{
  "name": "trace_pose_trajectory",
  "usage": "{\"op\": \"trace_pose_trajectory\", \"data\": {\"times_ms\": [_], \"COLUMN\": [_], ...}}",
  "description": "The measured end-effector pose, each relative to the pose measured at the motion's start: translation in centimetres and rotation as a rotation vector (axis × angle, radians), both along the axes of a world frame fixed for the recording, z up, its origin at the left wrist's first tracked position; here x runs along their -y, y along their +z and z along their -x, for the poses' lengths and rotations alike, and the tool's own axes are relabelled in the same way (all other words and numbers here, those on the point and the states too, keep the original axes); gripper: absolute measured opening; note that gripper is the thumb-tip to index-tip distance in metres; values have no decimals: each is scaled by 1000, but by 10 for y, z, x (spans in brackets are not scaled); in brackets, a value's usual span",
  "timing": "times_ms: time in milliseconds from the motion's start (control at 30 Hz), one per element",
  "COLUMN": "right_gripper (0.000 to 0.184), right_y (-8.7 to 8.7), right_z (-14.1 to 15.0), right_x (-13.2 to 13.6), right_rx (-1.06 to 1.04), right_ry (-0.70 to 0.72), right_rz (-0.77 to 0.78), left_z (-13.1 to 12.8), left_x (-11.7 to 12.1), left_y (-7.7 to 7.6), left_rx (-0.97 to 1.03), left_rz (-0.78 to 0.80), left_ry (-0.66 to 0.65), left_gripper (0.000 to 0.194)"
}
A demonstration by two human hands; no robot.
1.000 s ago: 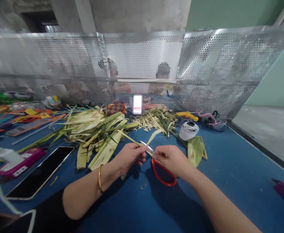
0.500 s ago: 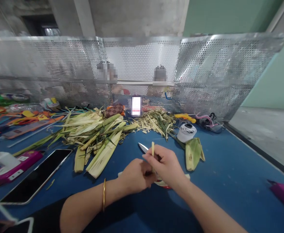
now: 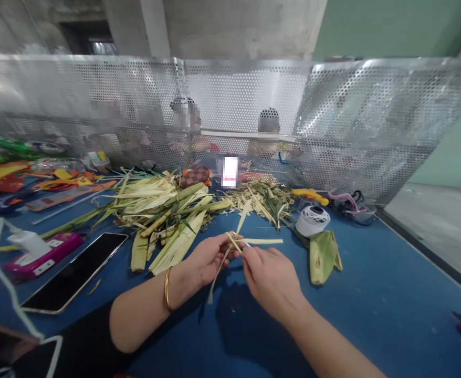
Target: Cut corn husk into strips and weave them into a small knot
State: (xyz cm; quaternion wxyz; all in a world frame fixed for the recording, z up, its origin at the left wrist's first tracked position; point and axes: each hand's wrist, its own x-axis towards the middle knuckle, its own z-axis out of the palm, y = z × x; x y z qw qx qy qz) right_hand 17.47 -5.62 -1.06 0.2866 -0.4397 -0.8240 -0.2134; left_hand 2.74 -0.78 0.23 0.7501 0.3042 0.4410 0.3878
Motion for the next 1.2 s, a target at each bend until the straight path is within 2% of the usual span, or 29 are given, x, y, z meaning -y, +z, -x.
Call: {"op": "trace_pose_trajectory", "data": {"times_ms": [200,367,533,600,667,833,933,1033,1100,1200], "right_gripper": [27,26,24,18,22,23,23,17,17,24], "right_y": [-4,-9,-10,-7,-5,-6,-6,-6,-8,-13], "right_z": [3,0,-2,0,4,15,10,-3,-10,-15], "right_x": [-2,-5,-6,-4,-1,3,1,-5,-11,-18], "right_rx": [46,74,106,110,153,274,71,-369,-596,-748], "right_ry": [21,-25,-21,24,111,281,302,167,26,-104], "right_rz": [14,9,19,-29,-64,-77,-68,-15,91,338], "left_z": [-2,-1,-1,-2,-4,-12,-13,-13,-13,-14], "left_x": [1,1,0,0,2,8,11,12,13,12], "left_y": [1,2,6,6,5,-3,-8,-9,-9,-9], "left_rx": [-74,121,233,250,266,223,205,129,59,-23], "left_rz": [-60,10,39,20,3,10,-71,-202,-265,-318], "left_ry": [110,41,93,109,100,-14,-51,-55,-90,-125], "left_gripper": [22,21,20,19,19,20,22,26,31,31]}}
